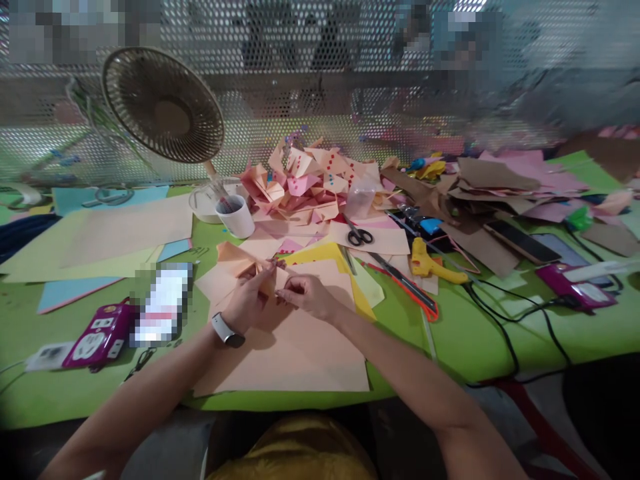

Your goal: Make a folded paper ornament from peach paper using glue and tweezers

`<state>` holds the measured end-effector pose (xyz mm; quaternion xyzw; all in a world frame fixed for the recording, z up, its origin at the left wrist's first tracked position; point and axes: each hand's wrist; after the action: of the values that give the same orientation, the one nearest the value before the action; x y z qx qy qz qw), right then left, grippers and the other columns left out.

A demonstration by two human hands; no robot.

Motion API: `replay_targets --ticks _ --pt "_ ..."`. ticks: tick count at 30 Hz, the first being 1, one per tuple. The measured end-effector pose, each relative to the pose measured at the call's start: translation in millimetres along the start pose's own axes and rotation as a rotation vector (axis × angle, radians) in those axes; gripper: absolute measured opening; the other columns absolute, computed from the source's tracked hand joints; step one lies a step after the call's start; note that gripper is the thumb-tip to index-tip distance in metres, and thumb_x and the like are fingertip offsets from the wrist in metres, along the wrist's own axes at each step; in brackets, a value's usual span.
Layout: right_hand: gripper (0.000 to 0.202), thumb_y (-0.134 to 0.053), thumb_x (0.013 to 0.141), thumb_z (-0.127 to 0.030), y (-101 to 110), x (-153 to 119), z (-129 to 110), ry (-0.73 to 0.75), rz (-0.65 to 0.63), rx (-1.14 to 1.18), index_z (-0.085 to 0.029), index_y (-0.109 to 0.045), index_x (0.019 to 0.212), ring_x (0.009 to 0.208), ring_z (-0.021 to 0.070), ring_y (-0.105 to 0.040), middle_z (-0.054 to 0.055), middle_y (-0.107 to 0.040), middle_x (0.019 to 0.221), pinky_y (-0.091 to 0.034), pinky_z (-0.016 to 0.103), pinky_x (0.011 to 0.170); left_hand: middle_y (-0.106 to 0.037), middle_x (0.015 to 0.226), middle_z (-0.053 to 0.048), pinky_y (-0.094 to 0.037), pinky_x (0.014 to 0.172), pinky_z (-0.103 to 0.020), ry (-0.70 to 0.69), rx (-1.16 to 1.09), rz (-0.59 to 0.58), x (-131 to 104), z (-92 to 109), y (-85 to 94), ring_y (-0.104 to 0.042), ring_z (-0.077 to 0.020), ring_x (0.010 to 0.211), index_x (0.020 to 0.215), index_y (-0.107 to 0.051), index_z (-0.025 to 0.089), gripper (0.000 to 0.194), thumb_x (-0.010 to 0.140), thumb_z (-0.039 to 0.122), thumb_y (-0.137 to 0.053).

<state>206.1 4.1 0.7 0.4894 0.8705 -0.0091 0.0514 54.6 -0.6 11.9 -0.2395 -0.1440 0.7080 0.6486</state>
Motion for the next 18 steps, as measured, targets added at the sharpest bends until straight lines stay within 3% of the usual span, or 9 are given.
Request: replay_targets --ticks 4,9,18 --pt "0.04 -0.067 0.078 -0.055 3.2 -3.7 -7.4 -0.024 0.074 0.026 -0.015 -0.066 0.074 0.059 0.0117 -0.053 0.003 -0.065 0.07 -0.041 0.024 0.055 -0.072 0.086 -0.003 -0.051 0.069 -0.025 0.018 0.058 -0.026 -3.0 4.2 -1.7 -0.067 -0.0165 0.079 0.086 -0.068 0.018 0.026 0.069 0.034 -0.08" --pt "0.038 -0.06 0.085 -0.053 12.1 -4.2 -7.4 0.124 0.165 -0.078 -0.018 -0.062 0.071 0.062 0.0126 -0.049 0.0 -0.056 0.066 -0.038 0.025 0.058 -0.073 0.089 -0.003 -0.05 0.081 -0.029 0.015 0.039 -0.108 -3.4 1.8 -0.2 -0.068 -0.0172 0.084 0.088 -0.07 0.017 0.027 0.069 0.032 -0.081" --pt "0.034 -0.06 0.086 -0.05 12.4 0.0 -2.0 0.208 0.215 -0.061 -0.019 -0.058 0.072 0.062 0.0124 -0.047 -0.002 -0.053 0.065 -0.037 0.026 0.06 -0.072 0.089 -0.003 -0.05 0.074 -0.027 0.081 0.015 -0.177 -0.1 0.1 2.3 -0.067 -0.016 0.079 0.089 -0.069 0.018 0.027 0.073 0.037 -0.079"
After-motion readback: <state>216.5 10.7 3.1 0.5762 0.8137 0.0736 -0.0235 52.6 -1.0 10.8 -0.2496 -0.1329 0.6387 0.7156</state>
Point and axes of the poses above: each hand's wrist, its own x-axis towards the middle knuckle, its own y-axis out of the back of the hand, z = x × y
